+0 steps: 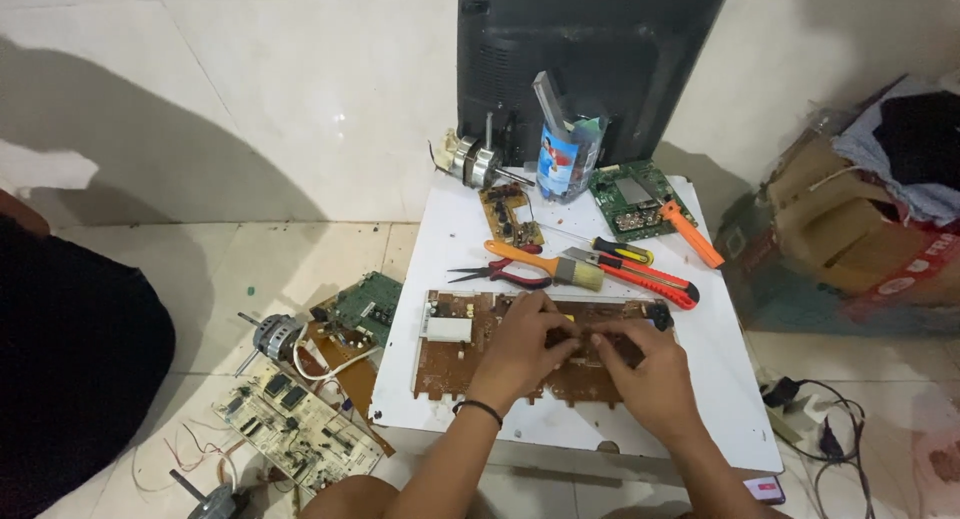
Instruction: Manually removing electronic components from a circuit board using hands and a utility knife.
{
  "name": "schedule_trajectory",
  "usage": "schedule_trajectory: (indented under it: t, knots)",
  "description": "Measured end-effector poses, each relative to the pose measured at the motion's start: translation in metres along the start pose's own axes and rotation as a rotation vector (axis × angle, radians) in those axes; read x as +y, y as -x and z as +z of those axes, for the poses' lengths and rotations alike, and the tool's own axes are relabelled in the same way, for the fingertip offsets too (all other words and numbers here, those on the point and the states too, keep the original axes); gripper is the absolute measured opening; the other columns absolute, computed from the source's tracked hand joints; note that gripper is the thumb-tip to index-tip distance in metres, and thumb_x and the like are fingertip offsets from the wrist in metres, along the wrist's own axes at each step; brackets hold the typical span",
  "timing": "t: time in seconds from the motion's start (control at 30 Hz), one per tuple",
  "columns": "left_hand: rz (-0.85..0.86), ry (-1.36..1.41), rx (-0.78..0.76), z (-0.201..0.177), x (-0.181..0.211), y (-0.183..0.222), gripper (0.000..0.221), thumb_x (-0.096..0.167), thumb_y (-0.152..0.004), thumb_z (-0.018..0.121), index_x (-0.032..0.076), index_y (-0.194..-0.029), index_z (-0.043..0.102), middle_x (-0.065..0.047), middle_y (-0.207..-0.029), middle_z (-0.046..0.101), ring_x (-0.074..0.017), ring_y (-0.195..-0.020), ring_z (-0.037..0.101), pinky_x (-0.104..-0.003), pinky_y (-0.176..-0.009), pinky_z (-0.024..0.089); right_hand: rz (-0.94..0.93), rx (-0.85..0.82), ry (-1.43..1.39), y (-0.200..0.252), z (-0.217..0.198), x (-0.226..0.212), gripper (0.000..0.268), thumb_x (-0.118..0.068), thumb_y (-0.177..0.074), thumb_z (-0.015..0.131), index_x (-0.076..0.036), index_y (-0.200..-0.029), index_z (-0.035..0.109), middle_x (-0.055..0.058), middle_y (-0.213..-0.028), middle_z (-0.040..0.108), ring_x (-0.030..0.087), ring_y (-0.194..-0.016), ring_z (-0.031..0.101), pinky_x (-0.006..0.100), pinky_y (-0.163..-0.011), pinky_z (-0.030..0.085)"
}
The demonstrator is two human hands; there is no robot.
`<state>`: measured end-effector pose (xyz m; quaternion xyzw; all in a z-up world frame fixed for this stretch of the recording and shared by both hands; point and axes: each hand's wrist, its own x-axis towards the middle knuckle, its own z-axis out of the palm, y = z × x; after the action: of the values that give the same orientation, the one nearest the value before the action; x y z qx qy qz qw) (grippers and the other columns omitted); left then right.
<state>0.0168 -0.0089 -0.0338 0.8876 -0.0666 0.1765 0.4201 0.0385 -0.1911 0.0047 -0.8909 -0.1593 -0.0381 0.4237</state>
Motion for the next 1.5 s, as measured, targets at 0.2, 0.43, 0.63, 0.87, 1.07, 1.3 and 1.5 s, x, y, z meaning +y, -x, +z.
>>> schedule_trajectory:
  t: [0.2, 0.43, 0.63, 0.87, 1.07, 1.3, 1.5]
  knots:
    - [-0.109, 0.055, -0.049, -0.007, 0.007, -0.002, 0.007, 0.016, -0.082, 0.079, 0.014, -0.089, 0.08, 0.0, -0.094, 0.055, -0.0184, -0.097, 0.056, -0.03, -0.087, 0.048, 0.1, -0.153, -0.04, -0.008, -0.003, 0.001, 0.029, -0.013, -0.082, 0.075, -0.013, -0.111, 0.081, -0.001, -0.097, 0.082, 0.013, -0.073, 0.066, 0.026, -0.069, 0.054]
    - [-0.07, 0.087, -0.041, -0.007, 0.006, -0.001, 0.01, 0.009, -0.082, 0.076, 0.014, -0.089, 0.081, 0.001, -0.094, 0.054, -0.0165, -0.094, 0.054, -0.029, -0.082, 0.049, 0.176, -0.246, -0.16, -0.015, -0.01, -0.006, 0.028, -0.013, -0.08, 0.081, -0.003, -0.106, 0.084, 0.007, -0.071, 0.074, 0.014, -0.061, 0.057, 0.026, -0.056, 0.046]
    - [-0.093, 0.088, -0.047, -0.01, 0.008, -0.001, 0.011, 0.012, -0.08, 0.08, 0.018, -0.088, 0.081, 0.002, -0.092, 0.05, -0.0163, -0.095, 0.053, -0.028, -0.086, 0.048, 0.212, -0.198, -0.095, -0.017, -0.009, -0.012, 0.02, -0.012, -0.081, 0.08, -0.002, -0.097, 0.082, 0.009, -0.08, 0.081, 0.016, -0.066, 0.067, 0.028, -0.064, 0.053]
    - [-0.154, 0.125, -0.187, -0.027, 0.023, -0.001, 0.011, 0.008, -0.089, 0.074, 0.008, -0.1, 0.077, -0.007, -0.101, 0.054, -0.0279, -0.108, 0.055, -0.041, -0.087, 0.056, 0.234, -0.23, -0.047, -0.016, -0.005, -0.006, 0.031, -0.023, -0.086, 0.081, -0.002, -0.109, 0.081, 0.025, -0.108, 0.078, 0.037, -0.102, 0.074, 0.046, -0.081, 0.061]
    - [-0.171, 0.166, -0.18, -0.03, 0.024, 0.0, 0.009, 0.008, -0.087, 0.074, 0.009, -0.095, 0.077, -0.007, -0.101, 0.054, -0.0268, -0.107, 0.054, -0.041, -0.088, 0.056, 0.22, -0.31, -0.094, -0.018, -0.015, -0.02, 0.031, -0.022, -0.089, 0.078, 0.002, -0.11, 0.082, 0.027, -0.112, 0.078, 0.039, -0.109, 0.072, 0.049, -0.092, 0.057]
    - [-0.082, 0.157, -0.153, -0.024, 0.013, 0.0, 0.012, 0.015, -0.085, 0.079, 0.007, -0.093, 0.078, -0.01, -0.096, 0.057, -0.0275, -0.102, 0.054, -0.04, -0.087, 0.056, 0.29, -0.378, -0.181, -0.031, -0.016, -0.015, 0.037, -0.013, -0.089, 0.074, 0.01, -0.118, 0.076, 0.027, -0.082, 0.071, 0.02, -0.048, 0.055, 0.036, -0.053, 0.05]
    - [-0.071, 0.103, -0.14, -0.027, 0.022, 0.002, 0.012, 0.011, -0.085, 0.078, 0.0, -0.092, 0.078, -0.012, -0.091, 0.055, -0.0286, -0.096, 0.053, -0.041, -0.083, 0.056, 0.285, -0.39, -0.232, -0.031, -0.014, -0.004, 0.033, -0.011, -0.087, 0.076, 0.012, -0.111, 0.076, 0.017, -0.063, 0.058, 0.019, -0.045, 0.053, 0.031, -0.046, 0.045]
